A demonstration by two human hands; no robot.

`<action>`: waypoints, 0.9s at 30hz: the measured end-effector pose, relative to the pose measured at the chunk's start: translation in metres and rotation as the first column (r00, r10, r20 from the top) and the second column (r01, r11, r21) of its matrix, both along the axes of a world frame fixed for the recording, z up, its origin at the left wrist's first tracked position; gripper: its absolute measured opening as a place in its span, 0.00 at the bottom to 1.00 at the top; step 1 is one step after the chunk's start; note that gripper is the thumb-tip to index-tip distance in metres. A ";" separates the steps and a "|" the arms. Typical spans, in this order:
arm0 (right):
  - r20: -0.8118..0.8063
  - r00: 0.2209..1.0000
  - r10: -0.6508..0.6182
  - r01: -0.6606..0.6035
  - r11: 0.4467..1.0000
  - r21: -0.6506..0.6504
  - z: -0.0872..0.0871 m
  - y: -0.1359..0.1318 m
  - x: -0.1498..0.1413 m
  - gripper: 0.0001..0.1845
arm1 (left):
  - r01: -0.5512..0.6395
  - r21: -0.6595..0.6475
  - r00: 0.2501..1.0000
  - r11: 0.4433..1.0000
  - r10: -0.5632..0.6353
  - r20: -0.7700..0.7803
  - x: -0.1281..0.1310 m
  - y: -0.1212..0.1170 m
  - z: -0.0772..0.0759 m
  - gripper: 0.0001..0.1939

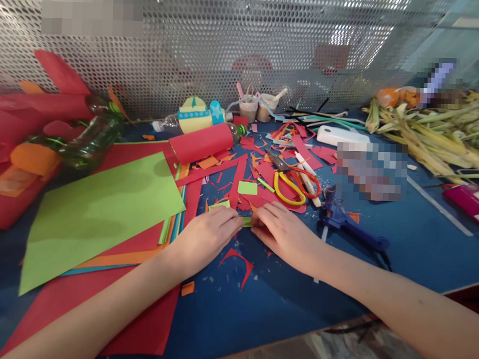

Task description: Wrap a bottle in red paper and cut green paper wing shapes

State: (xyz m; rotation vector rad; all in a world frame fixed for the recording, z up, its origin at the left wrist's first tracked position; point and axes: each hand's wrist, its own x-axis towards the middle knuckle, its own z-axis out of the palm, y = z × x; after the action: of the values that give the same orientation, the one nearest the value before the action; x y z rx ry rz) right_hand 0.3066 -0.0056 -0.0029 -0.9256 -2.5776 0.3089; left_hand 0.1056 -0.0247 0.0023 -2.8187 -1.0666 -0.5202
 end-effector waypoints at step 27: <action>-0.002 1.000 -0.031 0.031 1.000 0.001 0.004 0.000 0.002 0.07 | 0.022 -0.047 0.995 0.999 -0.017 0.099 -0.003 0.001 -0.004 0.12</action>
State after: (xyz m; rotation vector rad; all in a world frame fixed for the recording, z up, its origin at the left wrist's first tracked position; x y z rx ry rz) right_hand 0.3082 -0.0055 0.0007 -0.9636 -2.5590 0.2996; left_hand 0.1021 -0.0236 -0.0012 -2.8744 -1.0834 -0.6502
